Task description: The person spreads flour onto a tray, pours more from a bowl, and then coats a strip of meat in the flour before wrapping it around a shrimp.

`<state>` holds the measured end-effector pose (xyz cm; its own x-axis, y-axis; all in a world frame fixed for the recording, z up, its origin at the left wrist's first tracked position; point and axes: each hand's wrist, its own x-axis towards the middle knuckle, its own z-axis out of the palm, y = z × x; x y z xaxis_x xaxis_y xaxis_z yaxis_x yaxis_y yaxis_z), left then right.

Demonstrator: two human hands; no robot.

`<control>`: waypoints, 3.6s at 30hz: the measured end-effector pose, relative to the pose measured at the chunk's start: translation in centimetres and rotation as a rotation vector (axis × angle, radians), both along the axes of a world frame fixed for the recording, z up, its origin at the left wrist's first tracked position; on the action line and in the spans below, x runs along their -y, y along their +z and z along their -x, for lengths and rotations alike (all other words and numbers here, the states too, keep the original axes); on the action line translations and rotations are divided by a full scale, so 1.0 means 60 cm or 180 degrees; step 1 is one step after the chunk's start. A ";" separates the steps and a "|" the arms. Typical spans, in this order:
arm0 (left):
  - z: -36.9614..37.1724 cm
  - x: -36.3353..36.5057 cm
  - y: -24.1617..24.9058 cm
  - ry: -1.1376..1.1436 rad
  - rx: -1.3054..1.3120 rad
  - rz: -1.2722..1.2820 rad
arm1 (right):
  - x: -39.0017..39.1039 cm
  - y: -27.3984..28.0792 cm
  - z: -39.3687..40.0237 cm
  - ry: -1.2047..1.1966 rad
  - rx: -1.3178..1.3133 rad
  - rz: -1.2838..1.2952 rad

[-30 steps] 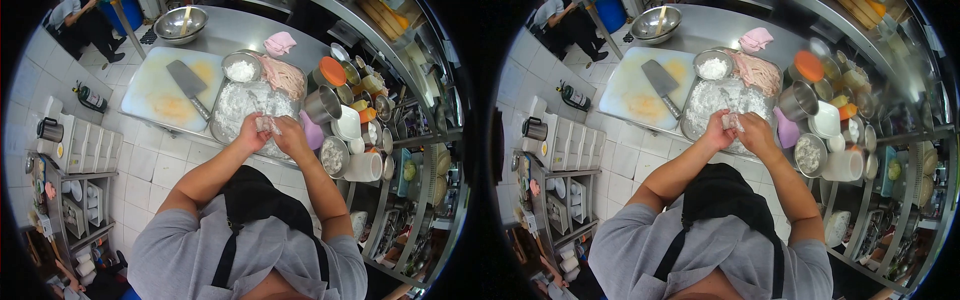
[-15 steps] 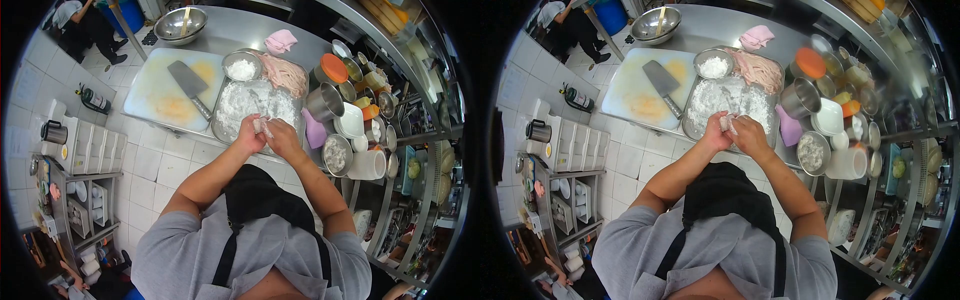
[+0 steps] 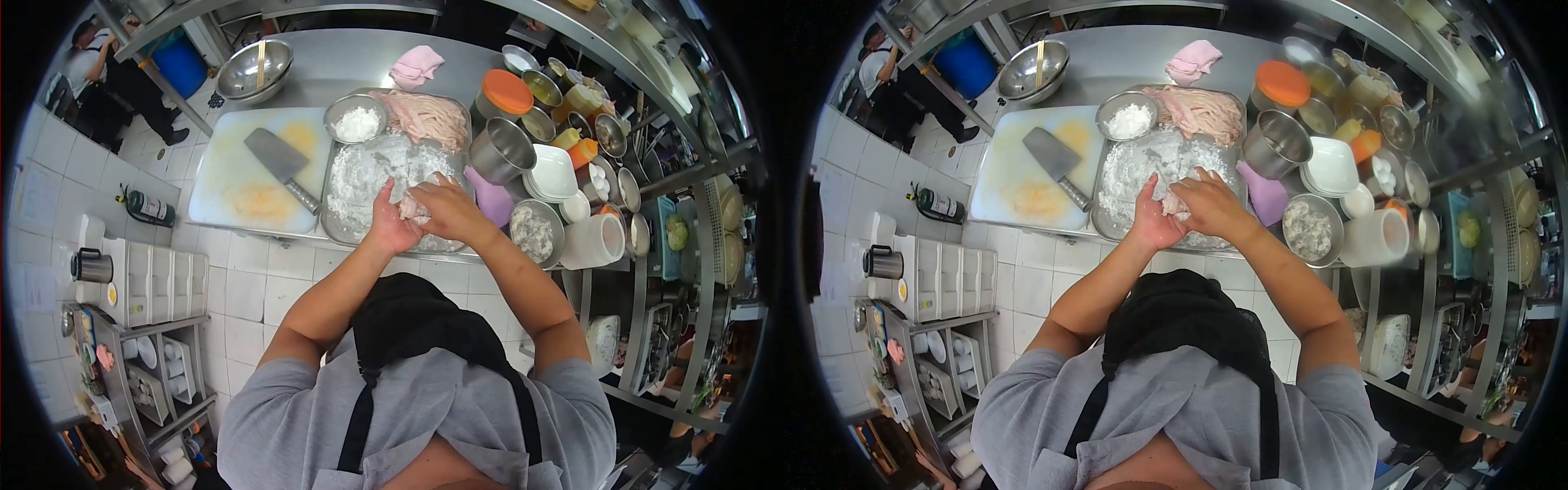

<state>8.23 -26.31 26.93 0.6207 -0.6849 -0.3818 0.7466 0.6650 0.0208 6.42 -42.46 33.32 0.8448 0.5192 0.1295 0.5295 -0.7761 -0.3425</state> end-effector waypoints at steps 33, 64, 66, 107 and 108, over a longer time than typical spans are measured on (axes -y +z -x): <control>0.100 -0.101 0.004 0.0712 0.0870 -0.0636 | 0.389 0.094 -0.097 -0.1908 0.0160 -0.1972; -0.025 -0.179 -0.023 -0.0223 0.1899 -0.2452 | 0.101 -0.022 -0.021 -0.1399 -0.0259 -0.0798; -0.035 -0.199 -0.015 -0.0231 0.1899 -0.2388 | 0.044 -0.097 -0.105 -0.1348 0.0026 -0.0681; -0.212 -0.081 0.150 -0.0588 0.4053 -0.3232 | 0.110 0.108 -0.355 -0.1527 -0.0433 -0.2007; -0.221 -0.071 0.150 -0.0585 0.4057 -0.3247 | 0.110 0.110 -0.354 -0.1614 -0.0510 -0.2290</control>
<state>21.47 -22.07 35.91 0.8130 -0.5814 -0.0314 -0.0322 -0.0987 0.9946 27.66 -49.05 39.90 0.9866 -0.0830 0.1406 0.0853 -0.4726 -0.8771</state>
